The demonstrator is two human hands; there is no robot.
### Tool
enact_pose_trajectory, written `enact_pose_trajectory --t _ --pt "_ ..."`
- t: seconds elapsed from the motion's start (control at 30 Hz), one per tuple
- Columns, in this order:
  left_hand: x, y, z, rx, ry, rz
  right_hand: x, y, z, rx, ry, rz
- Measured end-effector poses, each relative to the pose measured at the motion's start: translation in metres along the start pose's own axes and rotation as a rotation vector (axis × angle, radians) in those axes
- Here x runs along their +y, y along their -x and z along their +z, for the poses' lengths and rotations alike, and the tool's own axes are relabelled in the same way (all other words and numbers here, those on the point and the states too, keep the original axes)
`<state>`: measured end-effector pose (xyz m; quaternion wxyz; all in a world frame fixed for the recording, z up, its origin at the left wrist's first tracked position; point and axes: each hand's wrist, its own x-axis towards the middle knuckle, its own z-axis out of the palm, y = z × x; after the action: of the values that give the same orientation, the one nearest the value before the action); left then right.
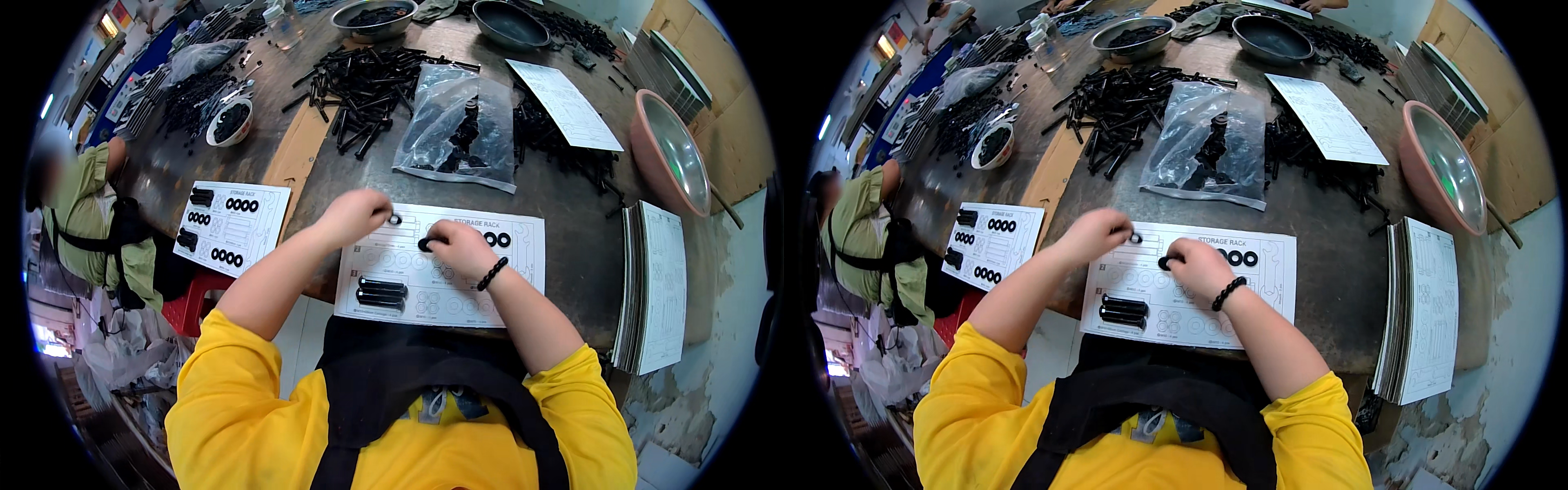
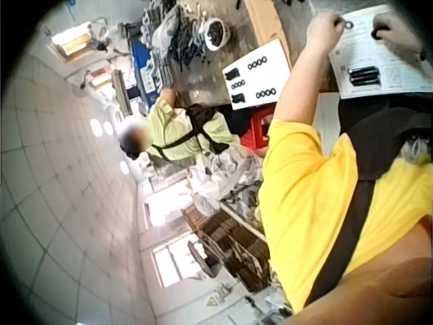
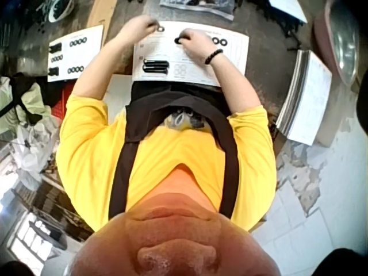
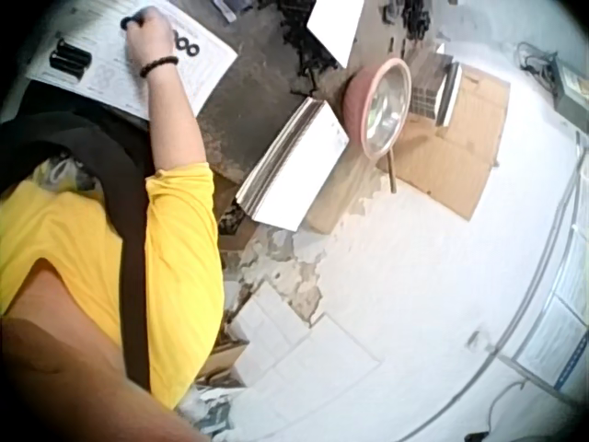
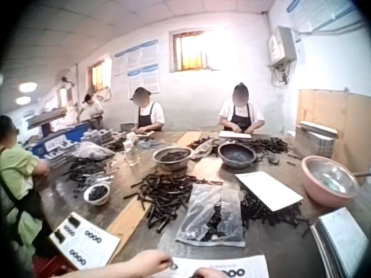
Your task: The person sorts small black metal rods and washers from a pile on the table and places them into designated spots on a printed sheet labeled 'STORAGE RACK'. The person repeatedly picks up rods and washers, arranges them on the sheet, and moves the completed sheet aside to start on a new one.
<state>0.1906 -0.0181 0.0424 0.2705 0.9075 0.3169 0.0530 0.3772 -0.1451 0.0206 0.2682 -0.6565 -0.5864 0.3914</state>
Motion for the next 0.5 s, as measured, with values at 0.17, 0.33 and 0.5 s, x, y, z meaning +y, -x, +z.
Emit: enact_pose_trajectory --t 0.17,0.33,0.5 --pt "0.000 0.041 0.015 -0.236 0.052 -0.073 -0.018 0.000 0.031 -0.071 0.182 -0.080" --pt "0.014 0.053 0.012 -0.089 -0.247 -0.082 -0.013 0.008 0.034 0.060 0.339 -0.071" --pt "0.002 0.069 0.019 0.025 -0.170 0.133 -0.012 0.021 0.036 0.142 0.470 -0.238"
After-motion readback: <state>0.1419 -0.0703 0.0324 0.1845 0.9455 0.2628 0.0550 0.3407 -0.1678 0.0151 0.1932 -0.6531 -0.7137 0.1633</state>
